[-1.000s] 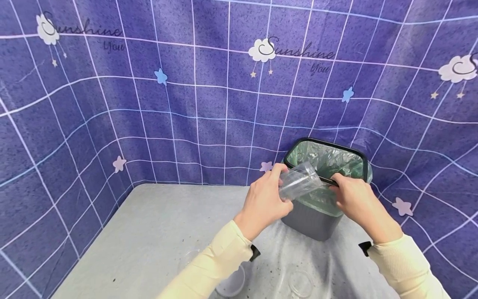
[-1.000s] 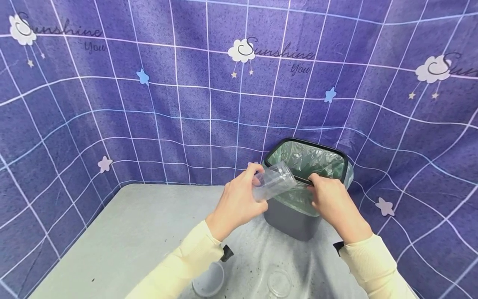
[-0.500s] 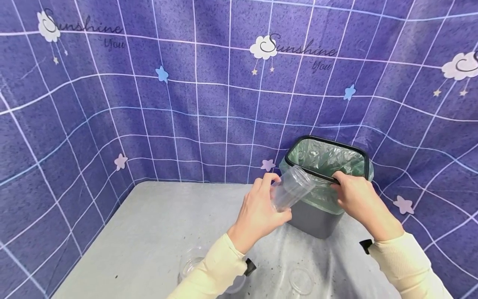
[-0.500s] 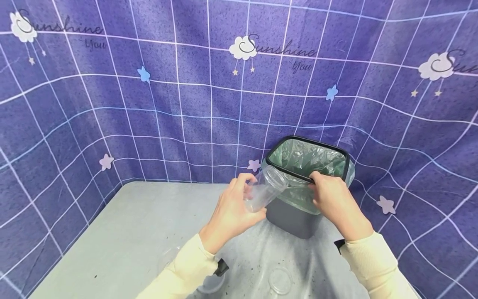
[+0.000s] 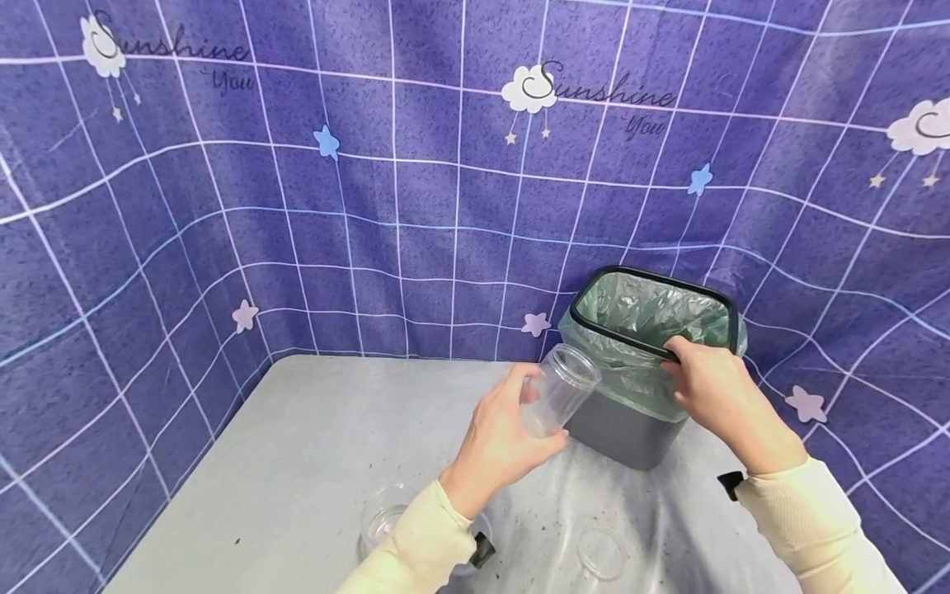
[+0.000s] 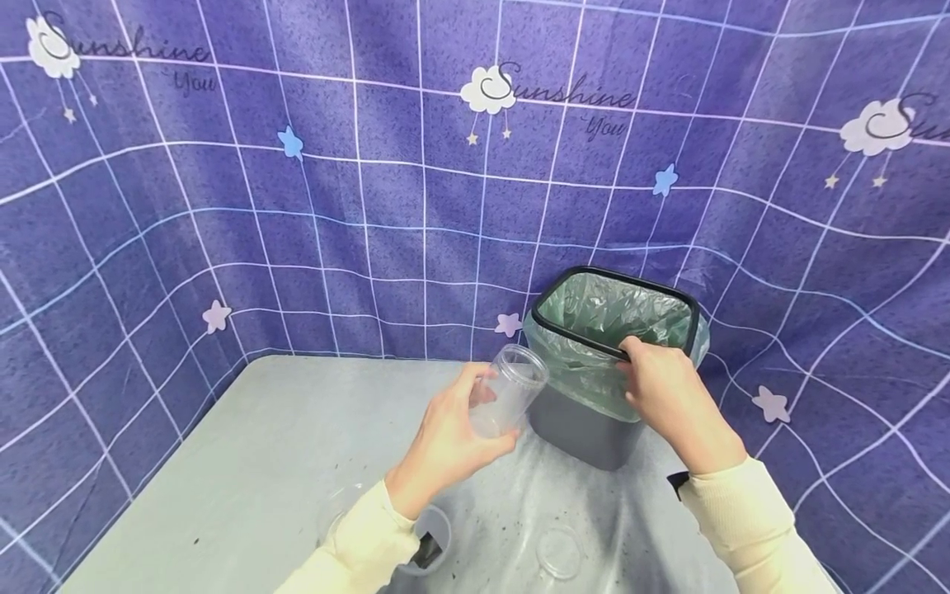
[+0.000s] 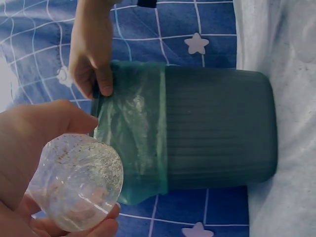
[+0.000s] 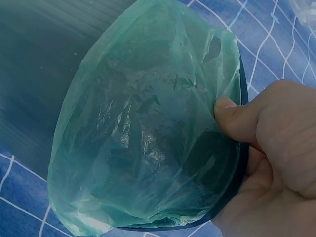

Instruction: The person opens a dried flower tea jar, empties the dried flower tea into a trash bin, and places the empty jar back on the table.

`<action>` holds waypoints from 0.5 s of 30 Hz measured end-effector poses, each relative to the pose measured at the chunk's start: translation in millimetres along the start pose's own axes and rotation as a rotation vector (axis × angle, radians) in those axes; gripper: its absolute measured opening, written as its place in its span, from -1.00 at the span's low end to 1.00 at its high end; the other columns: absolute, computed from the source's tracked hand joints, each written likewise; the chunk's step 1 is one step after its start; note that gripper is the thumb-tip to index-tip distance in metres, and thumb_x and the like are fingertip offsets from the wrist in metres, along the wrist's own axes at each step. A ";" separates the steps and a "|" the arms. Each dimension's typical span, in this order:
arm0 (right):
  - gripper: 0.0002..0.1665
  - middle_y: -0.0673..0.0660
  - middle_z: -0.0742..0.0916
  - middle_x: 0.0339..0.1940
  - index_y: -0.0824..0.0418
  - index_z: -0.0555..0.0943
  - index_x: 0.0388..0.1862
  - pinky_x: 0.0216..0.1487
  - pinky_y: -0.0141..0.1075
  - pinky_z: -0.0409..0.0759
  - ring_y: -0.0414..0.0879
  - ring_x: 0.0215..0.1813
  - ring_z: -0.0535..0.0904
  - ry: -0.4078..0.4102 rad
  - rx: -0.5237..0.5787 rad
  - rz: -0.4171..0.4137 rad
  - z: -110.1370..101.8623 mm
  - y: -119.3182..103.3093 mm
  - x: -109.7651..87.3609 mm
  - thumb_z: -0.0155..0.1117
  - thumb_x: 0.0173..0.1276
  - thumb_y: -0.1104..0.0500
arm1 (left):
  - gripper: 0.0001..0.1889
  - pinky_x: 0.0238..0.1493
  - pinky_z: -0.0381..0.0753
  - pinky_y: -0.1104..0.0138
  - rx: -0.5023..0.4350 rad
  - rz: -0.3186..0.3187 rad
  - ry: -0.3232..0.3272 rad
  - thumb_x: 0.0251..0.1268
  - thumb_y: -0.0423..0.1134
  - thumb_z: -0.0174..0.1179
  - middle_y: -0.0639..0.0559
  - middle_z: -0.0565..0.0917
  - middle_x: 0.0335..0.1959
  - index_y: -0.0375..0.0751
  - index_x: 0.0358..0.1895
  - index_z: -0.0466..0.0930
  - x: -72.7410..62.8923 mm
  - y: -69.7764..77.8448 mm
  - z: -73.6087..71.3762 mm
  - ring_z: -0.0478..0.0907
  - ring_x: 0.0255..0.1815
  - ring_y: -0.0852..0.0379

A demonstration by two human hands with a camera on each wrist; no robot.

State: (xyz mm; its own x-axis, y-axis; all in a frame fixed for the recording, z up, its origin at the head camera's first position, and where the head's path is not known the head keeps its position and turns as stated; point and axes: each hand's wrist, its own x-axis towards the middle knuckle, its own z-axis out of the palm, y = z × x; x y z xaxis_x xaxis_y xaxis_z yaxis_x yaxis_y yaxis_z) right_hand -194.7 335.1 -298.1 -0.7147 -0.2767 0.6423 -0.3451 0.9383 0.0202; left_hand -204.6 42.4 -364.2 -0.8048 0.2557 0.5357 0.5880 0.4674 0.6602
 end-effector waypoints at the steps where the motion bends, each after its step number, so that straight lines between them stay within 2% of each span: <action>1: -0.80 0.08 0.59 -0.64 0.23 0.52 -0.31 -0.49 0.17 0.48 0.17 -0.57 0.55 -0.001 0.001 -0.001 0.1 0.3 0.3 0.40 0.22 0.39 | -0.22 0.00 0.63 0.20 -0.006 -0.011 -0.007 -0.17 -0.07 0.58 0.15 0.69 -0.11 0.13 0.25 0.44 -1.9 -1.5 0.6 0.65 -0.05 0.14; 6: -0.81 0.04 0.56 -0.64 0.23 0.52 -0.32 -0.49 0.14 0.47 0.09 -0.58 0.50 -0.028 0.012 0.008 -0.6 0.2 1.4 0.38 0.25 0.38 | -0.23 0.12 0.59 0.12 -0.010 -0.054 -0.046 -0.14 -0.02 0.58 0.14 0.75 -0.06 0.18 0.26 0.44 -11.3 -7.8 4.8 0.64 0.07 0.08; 9: -0.82 0.00 0.52 -0.64 0.21 0.51 -0.33 -0.48 0.11 0.47 0.03 -0.58 0.45 -0.033 0.017 0.014 -2.4 -1.1 1.4 0.36 0.26 0.38 | -0.23 0.11 0.57 0.11 -0.007 -0.066 -0.071 -0.13 -0.02 0.57 0.16 0.75 -0.04 0.19 0.27 0.44 -16.9 -10.0 7.4 0.61 0.08 0.07; 15: -0.82 -0.06 0.45 -0.66 0.19 0.51 -0.37 -0.48 0.04 0.44 -0.06 -0.58 0.38 -0.013 0.023 -0.003 -2.4 0.0 2.1 0.35 0.26 0.38 | -0.22 0.01 0.60 0.22 -0.014 -0.029 -0.086 -0.15 -0.05 0.58 0.16 0.75 -0.04 0.17 0.26 0.43 -27.1 -16.4 12.7 0.64 -0.02 0.15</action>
State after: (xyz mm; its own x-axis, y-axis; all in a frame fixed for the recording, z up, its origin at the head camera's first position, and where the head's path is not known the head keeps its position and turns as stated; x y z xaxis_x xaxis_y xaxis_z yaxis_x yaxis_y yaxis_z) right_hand -194.8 335.1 -294.9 -0.7213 -0.2824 0.6324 -0.3612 0.9325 0.0044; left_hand -193.5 38.5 -396.2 -0.8249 0.3146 0.4697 0.5653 0.4634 0.6824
